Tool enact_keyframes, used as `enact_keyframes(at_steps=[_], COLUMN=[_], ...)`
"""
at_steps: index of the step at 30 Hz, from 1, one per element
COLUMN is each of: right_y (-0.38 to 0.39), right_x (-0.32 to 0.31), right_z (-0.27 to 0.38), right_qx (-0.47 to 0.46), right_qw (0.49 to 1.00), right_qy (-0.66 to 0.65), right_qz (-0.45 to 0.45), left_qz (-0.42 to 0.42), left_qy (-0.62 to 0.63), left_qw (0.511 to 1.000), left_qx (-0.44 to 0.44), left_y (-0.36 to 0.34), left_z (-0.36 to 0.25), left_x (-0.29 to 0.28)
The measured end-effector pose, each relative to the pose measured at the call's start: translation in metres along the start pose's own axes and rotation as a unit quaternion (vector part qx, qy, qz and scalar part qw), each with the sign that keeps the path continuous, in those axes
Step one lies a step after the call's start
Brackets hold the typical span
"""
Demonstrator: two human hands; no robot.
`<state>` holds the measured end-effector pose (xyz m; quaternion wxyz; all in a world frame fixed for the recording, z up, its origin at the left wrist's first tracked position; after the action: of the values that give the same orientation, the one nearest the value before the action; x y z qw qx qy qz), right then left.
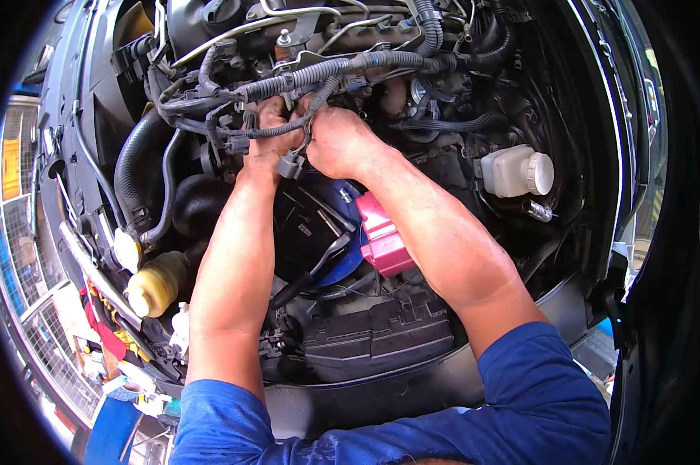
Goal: Repairing a car engine by checking and manipulating various components.
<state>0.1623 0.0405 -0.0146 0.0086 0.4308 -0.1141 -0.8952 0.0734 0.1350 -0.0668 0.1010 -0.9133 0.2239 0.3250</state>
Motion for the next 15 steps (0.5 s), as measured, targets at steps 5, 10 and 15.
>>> enact_keyframes(at_steps=[5, 10, 15], right_y=[0.001, 0.004, 0.010], right_x=[-0.003, -0.002, -0.010], right_z=[-0.002, -0.002, -0.010], right_qx=[0.028, 0.014, 0.029], right_qw=[0.999, 0.999, 0.999], right_qy=[-0.019, -0.035, -0.031], right_qz=[0.003, -0.017, 0.015], left_qz=[0.039, -0.008, 0.095], left_qy=[0.045, 0.010, 0.133], left_qw=[0.993, 0.988, 0.970], left_qx=[-0.099, -0.151, -0.182], left_y=[0.009, 0.017, 0.013], left_z=[0.000, 0.013, -0.010], left_x=[0.004, 0.004, 0.017])
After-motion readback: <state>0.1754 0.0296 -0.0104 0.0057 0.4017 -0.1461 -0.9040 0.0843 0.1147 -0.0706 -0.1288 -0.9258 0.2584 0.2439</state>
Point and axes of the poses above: each hand's wrist, its own y-axis away from the middle knuckle, its own x-axis out of the palm, z = x × y, the point moved 5 cm from there along -y, towards the middle knuckle, and after that the axes turned 13 degrees about -x, right-handed, at the moved point
